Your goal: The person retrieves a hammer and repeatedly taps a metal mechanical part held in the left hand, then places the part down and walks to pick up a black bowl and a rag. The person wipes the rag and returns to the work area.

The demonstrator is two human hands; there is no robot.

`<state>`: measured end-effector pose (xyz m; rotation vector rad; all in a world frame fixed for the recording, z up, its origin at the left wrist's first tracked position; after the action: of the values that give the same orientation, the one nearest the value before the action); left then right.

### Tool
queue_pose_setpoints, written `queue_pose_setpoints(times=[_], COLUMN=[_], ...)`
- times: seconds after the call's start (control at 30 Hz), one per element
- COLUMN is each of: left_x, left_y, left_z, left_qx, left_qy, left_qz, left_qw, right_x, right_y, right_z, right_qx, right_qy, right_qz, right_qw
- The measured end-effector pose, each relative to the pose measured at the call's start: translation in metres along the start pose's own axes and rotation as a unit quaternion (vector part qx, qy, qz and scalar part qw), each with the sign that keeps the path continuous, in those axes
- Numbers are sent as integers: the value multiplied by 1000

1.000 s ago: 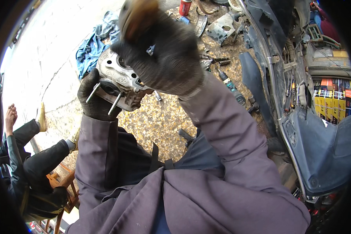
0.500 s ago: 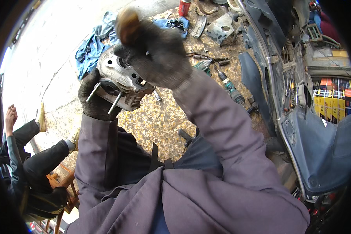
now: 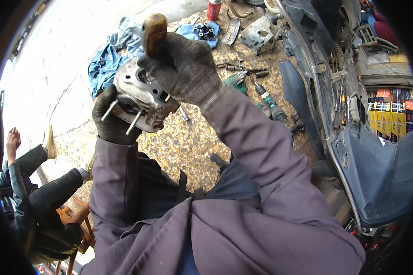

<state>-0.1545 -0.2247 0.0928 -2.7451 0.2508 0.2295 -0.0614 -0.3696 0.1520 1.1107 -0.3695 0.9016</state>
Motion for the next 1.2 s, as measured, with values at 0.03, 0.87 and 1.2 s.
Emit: queue_pose_setpoints(times=[0.03,0.87,1.2], left_x=[0,-4,-3], left_y=[0,-1,1], left_z=[1,0,1], left_qx=[4,14,6], left_qy=[-7,-20,-35], left_qz=[3,-13,-1], left_qw=[1000,1000,999], right_x=[1,4,0], right_y=[1,20,4], right_z=[3,9,-4], right_qx=[125,85,51], right_qy=[-49,-33,19], right_qz=[26,49,-4], right_qw=[991,995,998])
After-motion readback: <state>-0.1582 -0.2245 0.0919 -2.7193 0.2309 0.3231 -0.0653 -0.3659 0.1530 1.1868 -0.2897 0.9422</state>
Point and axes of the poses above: each hand's wrist, its own x-axis towards the middle knuckle, its own z-axis out of the back of the hand, y = z × x, the point moved 4 cm from there along x, towards the middle knuckle, and after that the axes turned 8 degrees about z, right-handed, at the moved point
